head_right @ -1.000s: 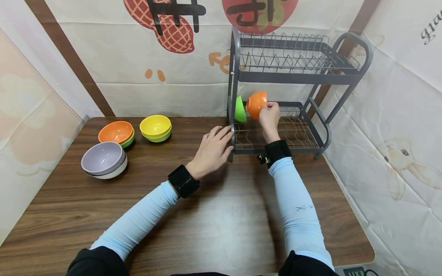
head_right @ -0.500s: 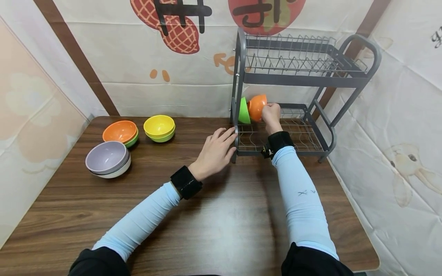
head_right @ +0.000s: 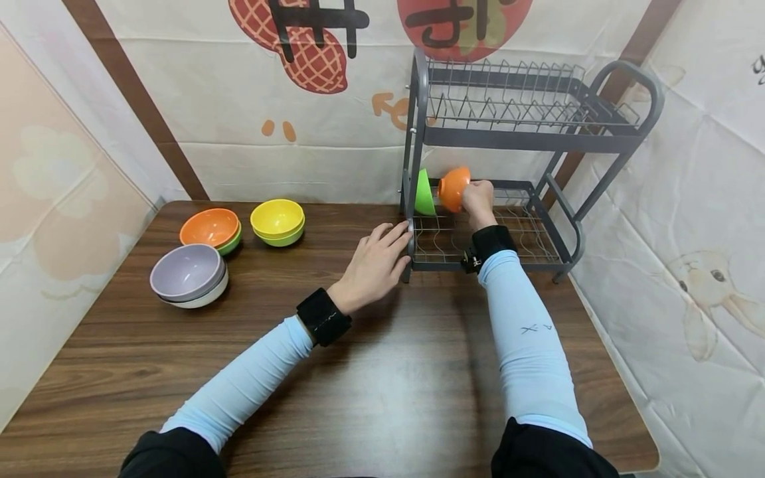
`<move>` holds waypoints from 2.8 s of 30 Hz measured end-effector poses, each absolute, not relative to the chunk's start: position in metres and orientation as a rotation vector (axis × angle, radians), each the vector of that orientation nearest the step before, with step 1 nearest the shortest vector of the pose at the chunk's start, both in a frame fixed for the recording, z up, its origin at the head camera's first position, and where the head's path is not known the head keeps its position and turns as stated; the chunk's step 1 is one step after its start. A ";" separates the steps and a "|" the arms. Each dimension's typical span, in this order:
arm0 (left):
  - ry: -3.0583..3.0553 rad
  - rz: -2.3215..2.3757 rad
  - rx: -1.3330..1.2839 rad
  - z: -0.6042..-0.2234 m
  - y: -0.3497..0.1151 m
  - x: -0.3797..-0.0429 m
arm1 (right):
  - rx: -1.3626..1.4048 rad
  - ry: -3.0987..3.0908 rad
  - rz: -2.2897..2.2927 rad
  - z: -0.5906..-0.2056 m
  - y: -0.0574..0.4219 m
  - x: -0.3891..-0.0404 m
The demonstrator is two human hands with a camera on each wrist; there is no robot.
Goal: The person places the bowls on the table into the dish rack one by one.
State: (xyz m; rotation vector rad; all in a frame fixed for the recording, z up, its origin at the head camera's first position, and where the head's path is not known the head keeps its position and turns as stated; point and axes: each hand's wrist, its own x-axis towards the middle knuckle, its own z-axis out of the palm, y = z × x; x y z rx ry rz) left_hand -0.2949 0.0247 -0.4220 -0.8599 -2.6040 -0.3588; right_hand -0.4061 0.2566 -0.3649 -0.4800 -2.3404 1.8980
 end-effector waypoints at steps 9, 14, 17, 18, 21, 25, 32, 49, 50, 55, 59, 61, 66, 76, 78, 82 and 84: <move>-2.593 -0.370 -0.868 -0.423 0.026 -0.294 | -0.428 -2.429 1.797 -0.370 0.255 -0.406; -2.595 -0.350 -0.868 -0.422 0.026 -0.294 | -0.444 -2.431 1.770 -0.370 0.255 -0.406; -2.602 -0.342 -0.861 -0.421 0.026 -0.294 | -0.445 -2.428 1.773 -0.371 0.255 -0.405; -2.606 -0.343 -0.859 -0.421 0.026 -0.294 | -0.440 -2.430 1.772 -0.372 0.255 -0.405; -2.623 -0.341 -0.863 -0.421 0.025 -0.293 | -0.420 -2.455 1.731 -0.375 0.254 -0.405; -2.627 -0.349 -0.872 -0.421 0.025 -0.292 | -0.410 -2.502 1.611 -0.378 0.253 -0.404; -2.622 -0.338 -0.865 -0.420 0.026 -0.293 | -0.430 -2.510 1.500 -0.382 0.250 -0.404; -2.630 -0.331 -0.872 -0.419 0.025 -0.291 | -0.478 -2.556 1.358 -0.386 0.251 -0.403; -2.628 -0.332 -0.873 -0.419 0.025 -0.291 | -0.482 -2.559 1.346 -0.386 0.251 -0.403; -2.631 -0.331 -0.876 -0.419 0.025 -0.291 | -0.479 -2.563 1.324 -0.384 0.249 -0.400; -2.636 -0.335 -0.876 -0.420 0.025 -0.291 | -0.464 -2.553 1.340 -0.385 0.246 -0.397; -2.634 -0.342 -0.877 -0.421 0.025 -0.291 | -0.446 -2.539 1.374 -0.386 0.244 -0.396; -2.617 -0.354 -0.880 -0.422 0.024 -0.292 | -0.418 -2.495 1.396 -0.390 0.240 -0.394; -2.539 -0.543 -0.858 -0.418 0.011 -0.288 | -0.237 -2.337 1.283 -0.385 0.223 -0.361; -2.502 -0.611 -0.851 -0.416 0.007 -0.289 | -0.211 -2.279 1.300 -0.385 0.215 -0.347; -2.478 -0.701 -0.826 -0.415 -0.002 -0.289 | -0.155 -2.157 1.407 -0.389 0.196 -0.321; -2.485 -0.719 -0.811 -0.417 -0.005 -0.289 | -0.113 -2.100 1.445 -0.393 0.187 -0.310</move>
